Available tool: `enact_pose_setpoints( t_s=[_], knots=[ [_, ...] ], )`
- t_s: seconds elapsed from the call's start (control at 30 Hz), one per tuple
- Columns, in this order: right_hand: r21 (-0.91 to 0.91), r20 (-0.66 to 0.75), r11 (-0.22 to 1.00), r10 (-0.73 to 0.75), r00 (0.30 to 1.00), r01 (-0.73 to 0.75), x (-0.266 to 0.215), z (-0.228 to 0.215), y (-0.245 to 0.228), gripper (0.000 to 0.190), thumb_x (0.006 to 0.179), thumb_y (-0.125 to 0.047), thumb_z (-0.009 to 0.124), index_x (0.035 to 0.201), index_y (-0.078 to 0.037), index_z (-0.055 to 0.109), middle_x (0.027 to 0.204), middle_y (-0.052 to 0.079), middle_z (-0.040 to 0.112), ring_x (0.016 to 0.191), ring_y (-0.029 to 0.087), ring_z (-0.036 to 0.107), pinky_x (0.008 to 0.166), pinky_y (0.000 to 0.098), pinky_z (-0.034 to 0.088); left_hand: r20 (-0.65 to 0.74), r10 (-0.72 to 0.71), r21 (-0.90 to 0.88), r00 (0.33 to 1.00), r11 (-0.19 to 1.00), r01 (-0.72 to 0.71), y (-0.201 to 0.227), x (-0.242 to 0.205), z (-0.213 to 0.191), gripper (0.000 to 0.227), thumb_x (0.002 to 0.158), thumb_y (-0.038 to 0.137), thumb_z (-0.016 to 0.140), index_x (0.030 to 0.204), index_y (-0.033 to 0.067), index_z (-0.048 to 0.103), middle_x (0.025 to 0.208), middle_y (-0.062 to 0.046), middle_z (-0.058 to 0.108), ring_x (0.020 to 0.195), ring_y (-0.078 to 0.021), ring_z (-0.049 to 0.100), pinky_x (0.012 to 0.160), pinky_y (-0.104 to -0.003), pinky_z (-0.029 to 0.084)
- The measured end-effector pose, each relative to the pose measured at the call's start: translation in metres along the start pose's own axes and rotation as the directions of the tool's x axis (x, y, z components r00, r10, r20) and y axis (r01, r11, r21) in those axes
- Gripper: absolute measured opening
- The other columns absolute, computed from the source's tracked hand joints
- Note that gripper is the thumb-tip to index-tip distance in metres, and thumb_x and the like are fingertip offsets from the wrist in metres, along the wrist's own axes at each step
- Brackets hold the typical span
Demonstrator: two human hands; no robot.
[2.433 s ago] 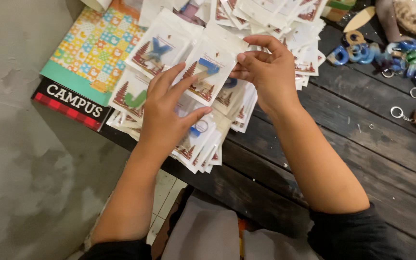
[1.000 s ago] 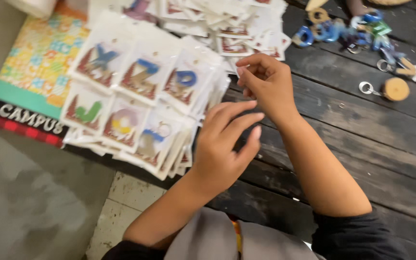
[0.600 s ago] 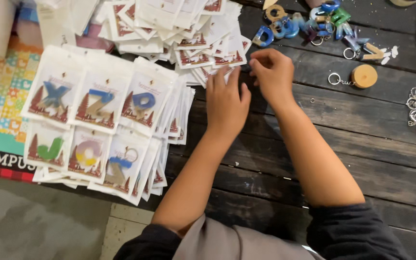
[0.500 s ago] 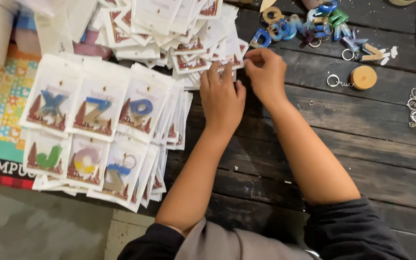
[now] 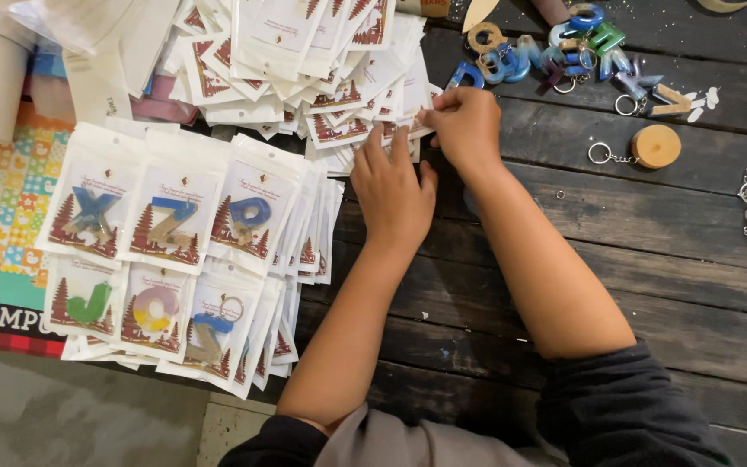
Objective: The person places letter-shaped keychains into small plastic bags, seals them, and stacks them on a wooden table. The process is repeated for multiple keychains.
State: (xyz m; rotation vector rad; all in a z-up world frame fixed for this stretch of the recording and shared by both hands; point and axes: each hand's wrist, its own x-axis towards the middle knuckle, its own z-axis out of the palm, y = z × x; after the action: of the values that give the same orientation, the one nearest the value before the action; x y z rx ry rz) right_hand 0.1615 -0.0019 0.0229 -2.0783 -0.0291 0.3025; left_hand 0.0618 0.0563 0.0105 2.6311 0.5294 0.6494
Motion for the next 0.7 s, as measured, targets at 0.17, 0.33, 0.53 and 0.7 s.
enact_pose_setpoints(
  t_s=[0.17, 0.33, 0.53, 0.7],
  knots=[
    [-0.008, -0.029, 0.999, -0.034, 0.999, 0.034, 0.000, -0.008, 0.006, 0.019, 0.074, -0.013, 0.066, 0.059, -0.012, 0.054, 0.057, 0.001, 0.056, 0.042, 0.012, 0.049, 0.048, 0.0284, 0.042, 0.020, -0.027, -0.041, 0.999, 0.999, 0.028, -0.002, 0.001, 0.000, 0.045, 0.072, 0.018, 0.060, 0.113, 0.0077, 0.044, 0.117, -0.015, 0.043, 0.104, -0.0327, 0.043, 0.081, -0.044, 0.038],
    [0.274, 0.060, 0.942, 0.185, 0.981, -0.194, -0.008, -0.014, 0.009, 0.017, 0.076, -0.009, 0.061, 0.064, -0.009, 0.048, 0.050, 0.004, 0.045, 0.036, 0.011, 0.040, 0.033, 0.0228, 0.027, -0.010, -0.009, -0.088, 1.000, 0.996, 0.008, -0.002, 0.000, 0.000, 0.045, 0.072, 0.018, 0.060, 0.112, 0.0057, 0.045, 0.113, -0.015, 0.044, 0.103, -0.0327, 0.043, 0.081, -0.044, 0.038],
    [0.505, 0.077, 0.848, 0.138, 0.987, -0.158, -0.031, -0.026, 0.026, 0.019, 0.072, -0.009, 0.060, 0.084, 0.003, 0.054, 0.061, 0.009, 0.055, 0.036, 0.008, 0.051, 0.026, 0.0165, 0.039, 0.009, 0.001, -0.224, 1.000, 0.975, 0.001, 0.000, -0.006, -0.008, 0.035, 0.078, 0.016, 0.054, 0.110, 0.0020, 0.047, 0.110, -0.017, 0.042, 0.102, -0.0332, 0.044, 0.082, -0.043, 0.039],
    [0.581, 0.061, 0.810, 0.053, 0.997, -0.079, -0.067, -0.049, 0.032, 0.022, 0.074, -0.006, 0.064, 0.089, 0.002, 0.050, 0.064, 0.005, 0.049, 0.038, 0.011, 0.051, 0.028, 0.0183, 0.038, 0.026, 0.095, -0.544, 0.995, 0.837, -0.065, 0.009, -0.020, -0.033, 0.027, 0.080, 0.009, 0.057, 0.105, 0.0015, 0.052, 0.104, -0.014, 0.048, 0.100, -0.0333, 0.050, 0.085, -0.043, 0.040]
  ],
)
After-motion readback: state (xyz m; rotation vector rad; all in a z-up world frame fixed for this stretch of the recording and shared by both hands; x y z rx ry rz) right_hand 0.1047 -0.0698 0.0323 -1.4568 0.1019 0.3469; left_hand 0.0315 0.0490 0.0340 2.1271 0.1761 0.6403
